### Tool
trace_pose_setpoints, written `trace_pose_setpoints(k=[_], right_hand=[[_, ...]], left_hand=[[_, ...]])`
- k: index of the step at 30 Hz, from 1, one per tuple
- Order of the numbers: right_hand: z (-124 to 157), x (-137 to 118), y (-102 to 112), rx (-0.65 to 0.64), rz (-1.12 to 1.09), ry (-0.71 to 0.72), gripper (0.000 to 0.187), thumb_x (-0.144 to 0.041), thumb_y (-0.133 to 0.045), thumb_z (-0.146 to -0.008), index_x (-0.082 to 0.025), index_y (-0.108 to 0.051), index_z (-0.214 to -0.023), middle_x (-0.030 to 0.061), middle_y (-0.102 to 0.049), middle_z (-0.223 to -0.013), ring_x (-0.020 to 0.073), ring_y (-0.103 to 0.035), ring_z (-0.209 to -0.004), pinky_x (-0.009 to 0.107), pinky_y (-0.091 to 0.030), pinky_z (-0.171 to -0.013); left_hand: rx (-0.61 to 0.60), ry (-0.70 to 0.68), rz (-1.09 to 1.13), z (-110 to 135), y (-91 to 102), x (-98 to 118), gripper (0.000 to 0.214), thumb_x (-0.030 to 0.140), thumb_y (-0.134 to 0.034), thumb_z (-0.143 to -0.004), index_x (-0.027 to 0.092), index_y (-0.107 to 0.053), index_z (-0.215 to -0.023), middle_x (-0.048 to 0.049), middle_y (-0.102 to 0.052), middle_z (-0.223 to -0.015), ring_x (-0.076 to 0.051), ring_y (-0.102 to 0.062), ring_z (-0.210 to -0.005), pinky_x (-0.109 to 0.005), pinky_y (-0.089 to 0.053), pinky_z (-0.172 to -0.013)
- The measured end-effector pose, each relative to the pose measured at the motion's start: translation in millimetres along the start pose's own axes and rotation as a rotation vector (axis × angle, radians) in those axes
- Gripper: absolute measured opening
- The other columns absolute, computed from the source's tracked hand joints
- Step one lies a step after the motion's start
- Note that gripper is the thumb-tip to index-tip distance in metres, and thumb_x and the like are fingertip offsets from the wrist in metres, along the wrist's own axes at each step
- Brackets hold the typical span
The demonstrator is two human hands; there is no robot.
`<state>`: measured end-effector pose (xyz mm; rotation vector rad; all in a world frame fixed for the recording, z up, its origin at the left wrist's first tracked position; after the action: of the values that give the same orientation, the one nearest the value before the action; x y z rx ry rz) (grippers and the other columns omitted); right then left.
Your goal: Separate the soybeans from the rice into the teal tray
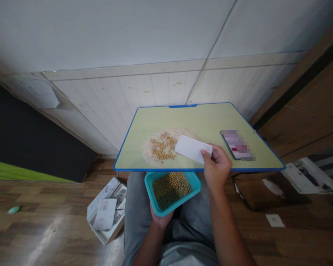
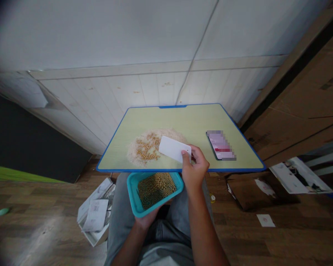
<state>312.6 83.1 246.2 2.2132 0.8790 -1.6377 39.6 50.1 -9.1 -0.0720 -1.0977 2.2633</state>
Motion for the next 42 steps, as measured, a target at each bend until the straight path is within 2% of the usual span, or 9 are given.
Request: trace_pose_setpoints(k=[5, 9, 12, 15, 19, 26, 31, 36, 42], right_hand=[[1, 3, -5, -0.067, 0.005, -0.024, 0.022, -0.04, -0.086, -0.087, -0.022, -0.083, -0.098, 0.0054, -0.087, -0.09, 0.0261, -0.081, -0.084, 0.035, -0.062, -0.076], [2, 2, -8, -0.081, 0.007, -0.032, 0.021, -0.04, -0.086, -0.087, -0.022, -0.084, -0.1, 0.0058, -0.088, -0.092, 0.0262, -0.082, -0.086, 0.035, -0.063, -0.077], [2, 1, -9, -0.09, -0.003, -0.032, 0.021, -0.04, -0.085, -0.088, -0.023, -0.084, -0.1, 0.0057, -0.088, -0.093, 0.0264, -0.082, -0.087, 0.036, -0.064, -0.077], [2, 3, -12, -0.119, 0.002, -0.039, 0.02, -0.04, -0.085, -0.088, -0.023, -0.083, -0.098, 0.0049, -0.087, -0.091, 0.0256, -0.081, -0.085, 0.036, -0.063, -0.077], [2, 2, -12, -0.119, -0.018, -0.05, 0.019, -0.039, -0.086, -0.086, -0.023, -0.083, -0.096, 0.0042, -0.086, -0.089, 0.0251, -0.08, -0.084, 0.035, -0.062, -0.076], [3, 4, -16, -0.162, -0.041, -0.088, 0.021, -0.04, -0.086, -0.083, -0.023, -0.081, -0.095, 0.004, -0.085, -0.088, 0.0253, -0.078, -0.082, 0.034, -0.061, -0.073], [4, 6, -21, -0.215, -0.041, -0.118, 0.021, -0.04, -0.085, -0.081, -0.024, -0.082, -0.094, 0.0028, -0.084, -0.085, 0.0243, -0.077, -0.08, 0.033, -0.06, -0.071], [4, 5, -23, -0.225, -0.051, -0.134, 0.021, -0.041, -0.085, -0.078, -0.024, -0.082, -0.09, 0.0014, -0.082, -0.08, 0.0232, -0.074, -0.075, 0.032, -0.059, -0.067], [4, 5, -25, -0.242, -0.075, -0.152, 0.021, -0.041, -0.086, -0.076, -0.025, -0.081, -0.088, 0.0012, -0.082, -0.079, 0.0234, -0.074, -0.074, 0.033, -0.059, -0.067]], left_hand=[[-0.097, -0.012, -0.08, 1, -9.9, 2, 0.045, 0.054, -0.065, -0.109, 0.035, -0.087, -0.144, -0.0061, -0.083, -0.164, -0.036, -0.054, -0.175, -0.065, -0.04, -0.144], [-0.063, 0.003, -0.047, -3, -1.6, 2, 0.042, 0.052, -0.061, -0.109, 0.038, -0.089, -0.137, -0.0032, -0.088, -0.156, -0.035, -0.056, -0.174, -0.062, -0.045, -0.142], [-0.089, -0.003, -0.091, -5, 1.3, 3, 0.043, 0.055, -0.061, -0.107, 0.041, -0.09, -0.136, -0.0011, -0.089, -0.154, -0.033, -0.056, -0.174, -0.062, -0.045, -0.141], [-0.103, -0.012, -0.149, -7, 1.7, 4, 0.039, 0.056, -0.063, -0.106, 0.04, -0.093, -0.126, -0.0004, -0.09, -0.151, -0.033, -0.055, -0.175, -0.06, -0.045, -0.142], [-0.04, -0.022, -0.082, -7, 3.2, 3, 0.037, 0.052, -0.061, -0.108, 0.037, -0.094, -0.113, -0.0009, -0.092, -0.145, -0.034, -0.055, -0.175, -0.061, -0.045, -0.142], [-0.047, -0.012, -0.053, -1, -6.4, 2, 0.04, 0.054, -0.064, -0.107, 0.032, -0.095, -0.117, -0.0053, -0.088, -0.155, -0.037, -0.052, -0.177, -0.064, -0.04, -0.145], [-0.106, -0.006, -0.11, 1, -10.2, 4, 0.038, 0.053, -0.063, -0.106, 0.038, -0.094, -0.123, -0.0009, -0.09, -0.151, -0.036, -0.054, -0.175, -0.066, -0.043, -0.143], [-0.087, -0.021, -0.111, -6, -1.4, 4, 0.038, 0.052, -0.063, -0.107, 0.035, -0.094, -0.121, -0.0033, -0.093, -0.143, -0.036, -0.056, -0.174, -0.063, -0.045, -0.14], [-0.111, -0.028, -0.116, -10, -0.7, 3, 0.036, 0.055, -0.073, -0.103, 0.037, -0.093, -0.127, -0.0046, -0.089, -0.152, -0.037, -0.05, -0.178, -0.064, -0.043, -0.139]])
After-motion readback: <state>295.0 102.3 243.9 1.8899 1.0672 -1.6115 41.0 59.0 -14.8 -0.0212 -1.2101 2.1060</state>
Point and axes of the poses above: each hand's wrist, its own z-axis away from the middle knuckle, its own y-axis out of the back of the hand, x = y × z, the point moved 10 cm from there along -z, towards the middle knuckle
